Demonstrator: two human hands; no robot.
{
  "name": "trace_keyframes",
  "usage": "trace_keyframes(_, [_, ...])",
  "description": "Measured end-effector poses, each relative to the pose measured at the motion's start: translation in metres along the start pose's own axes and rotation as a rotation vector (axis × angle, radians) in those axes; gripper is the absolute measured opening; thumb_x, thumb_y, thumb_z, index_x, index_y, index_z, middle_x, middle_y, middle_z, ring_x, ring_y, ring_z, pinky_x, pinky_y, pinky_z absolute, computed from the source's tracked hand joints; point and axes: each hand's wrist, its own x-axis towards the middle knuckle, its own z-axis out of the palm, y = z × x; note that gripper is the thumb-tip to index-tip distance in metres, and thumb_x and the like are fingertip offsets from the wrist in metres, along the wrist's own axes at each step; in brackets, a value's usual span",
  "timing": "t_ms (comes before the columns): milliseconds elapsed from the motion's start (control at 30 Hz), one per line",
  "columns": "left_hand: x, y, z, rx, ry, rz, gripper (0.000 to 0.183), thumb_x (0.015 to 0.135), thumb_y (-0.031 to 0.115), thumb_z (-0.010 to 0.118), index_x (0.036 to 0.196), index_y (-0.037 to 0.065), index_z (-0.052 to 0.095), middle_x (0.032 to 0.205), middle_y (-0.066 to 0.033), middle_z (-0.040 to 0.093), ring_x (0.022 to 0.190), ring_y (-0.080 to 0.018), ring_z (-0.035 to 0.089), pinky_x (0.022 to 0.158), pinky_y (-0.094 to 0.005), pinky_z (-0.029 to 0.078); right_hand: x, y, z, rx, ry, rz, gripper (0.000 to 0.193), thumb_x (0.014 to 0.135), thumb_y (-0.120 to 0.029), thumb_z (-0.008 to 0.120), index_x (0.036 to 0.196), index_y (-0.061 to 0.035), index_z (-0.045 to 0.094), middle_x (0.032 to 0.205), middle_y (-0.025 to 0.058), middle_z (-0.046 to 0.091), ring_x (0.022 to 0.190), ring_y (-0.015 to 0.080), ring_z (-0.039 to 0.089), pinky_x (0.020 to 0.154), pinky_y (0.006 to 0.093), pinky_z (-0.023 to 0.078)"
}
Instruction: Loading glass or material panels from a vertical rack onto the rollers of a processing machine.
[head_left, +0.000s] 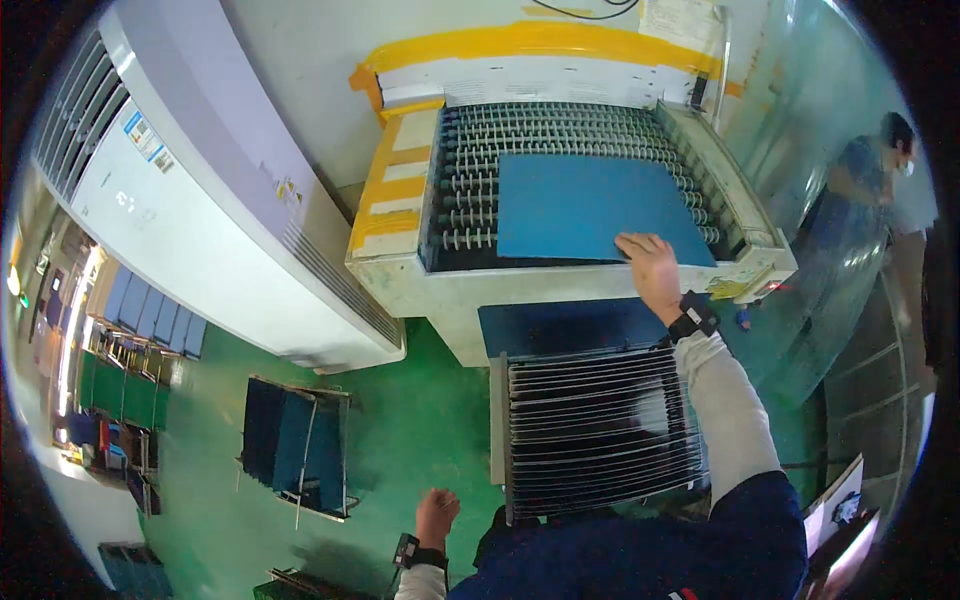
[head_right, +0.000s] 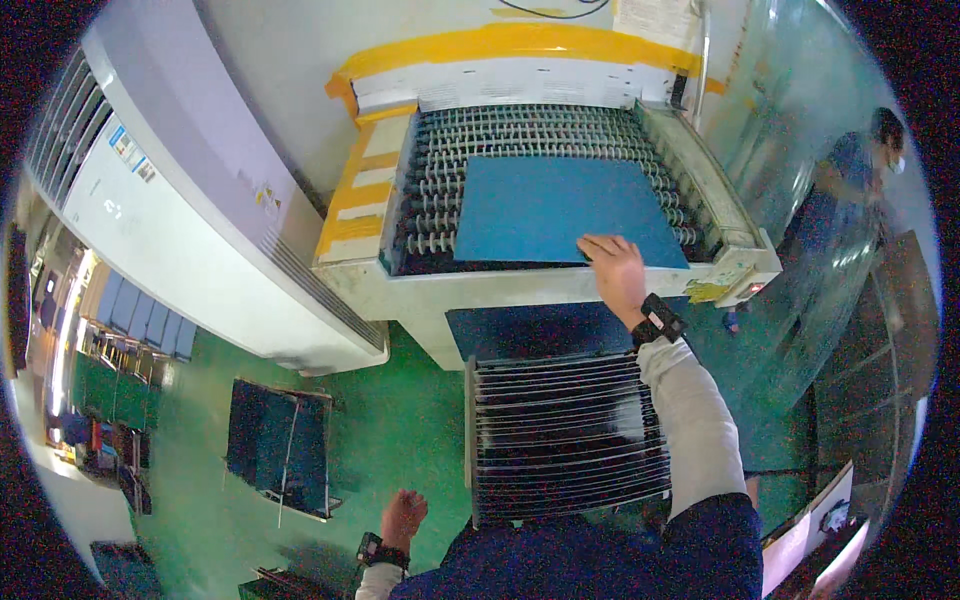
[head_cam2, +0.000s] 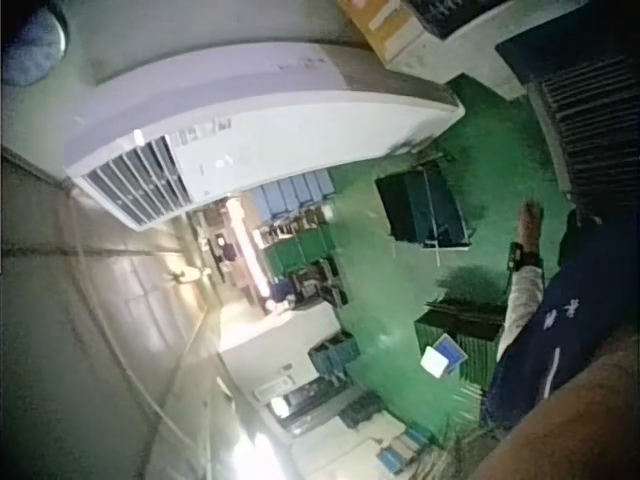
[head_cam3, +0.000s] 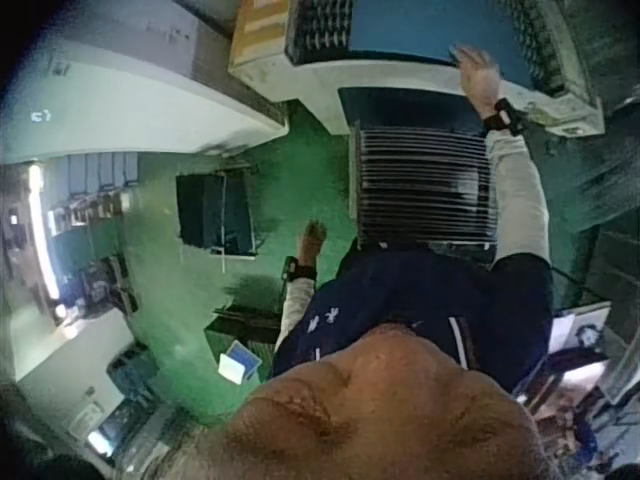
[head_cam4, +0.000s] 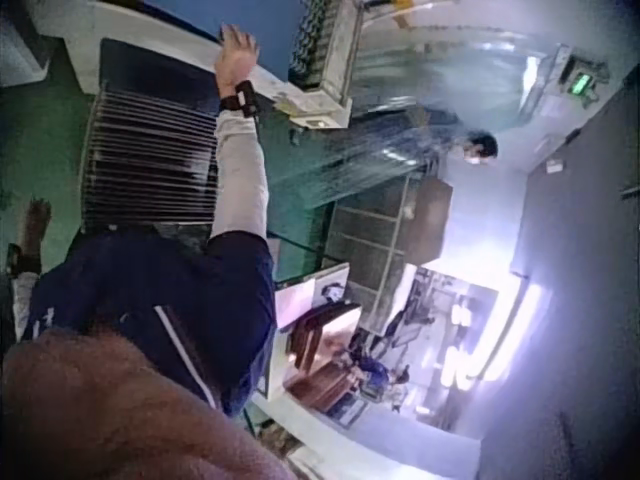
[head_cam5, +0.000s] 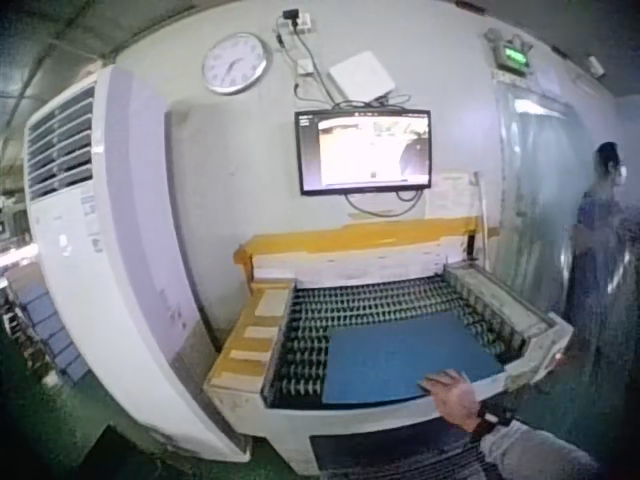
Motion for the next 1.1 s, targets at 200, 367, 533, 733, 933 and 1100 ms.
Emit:
trace_keyframes(200, [-0.043,0.013,0.076,0.002,0.130,-0.070,0.027,0.100,0.028,0.041,0.082,0.009,0.046,0.071,-0.0014,0.036,0.065,-0.0172,0.039,0.063,-0.0302,0.036,-0.001,0.042,0.045,0.057,-0.224,0.191,0.036,0.080,-0.015,0.067,0.116,-0.0160,0.065,0.123,0.0068,0.061,0.114,0.0291,0.053,0.094,0.0479,0.040])
trace_keyframes(367, [-0.012,-0.021,0.035,-0.201,-0.141,-0.020,0.027,0.100,0.030,0.043,0.094,0.005,0.052,0.082,-0.0057,0.055,0.075,-0.0202,0.053,0.068,-0.0324,0.044,0.027,0.092,0.072,0.023,-0.222,0.233,0.043,0.078,-0.026,0.071,0.119,-0.0175,0.063,0.126,0.0091,0.058,0.117,0.0316,0.052,0.092,0.0505,0.042])
trace_keyframes(533, [-0.032,-0.050,0.077,0.024,0.140,-0.019,0.028,0.099,0.029,0.046,0.103,0.003,0.055,0.091,-0.0091,0.061,0.085,-0.0233,0.059,0.075,-0.0337,0.047,0.031,0.110,0.068,-0.008,-0.109,0.245,0.035,0.077,-0.027,0.071,0.109,-0.0117,0.066,0.113,0.0112,0.063,0.105,0.0336,0.056,0.084,0.0476,0.046])
trace_keyframes(733, [-0.053,-0.054,0.179,0.326,0.315,0.039,0.037,0.096,0.035,0.055,0.110,0.002,0.057,0.099,-0.0096,0.063,0.088,-0.0204,0.060,0.077,-0.0330,0.048,0.003,0.083,0.038,0.334,-0.108,0.145,0.020,0.080,-0.022,0.068,0.092,-0.0067,0.068,0.093,0.0118,0.067,0.090,0.0334,0.060,0.079,0.0433,0.047])
trace_keyframes(933, [-0.039,-0.064,0.229,0.775,0.299,0.464,0.051,0.090,0.035,0.064,0.123,-0.002,0.054,0.107,-0.0112,0.061,0.091,-0.0178,0.059,0.081,-0.0332,0.047,-0.074,0.032,0.003,0.726,-0.436,0.153,0.023,0.085,-0.028,0.064,0.087,-0.0056,0.068,0.082,0.0152,0.065,0.077,0.0339,0.062,0.069,0.0439,0.048])
trace_keyframes(1100, [-0.026,-0.067,0.222,1.135,0.331,0.520,0.059,0.086,0.039,0.069,0.125,-0.002,0.052,0.116,-0.0168,0.053,0.095,-0.0251,0.057,0.084,-0.0379,0.047,-0.160,0.028,0.035,0.650,-0.801,0.180,0.039,0.082,-0.044,0.066,0.090,-0.0060,0.069,0.083,0.0154,0.067,0.081,0.0354,0.064,0.069,0.0448,0.049])
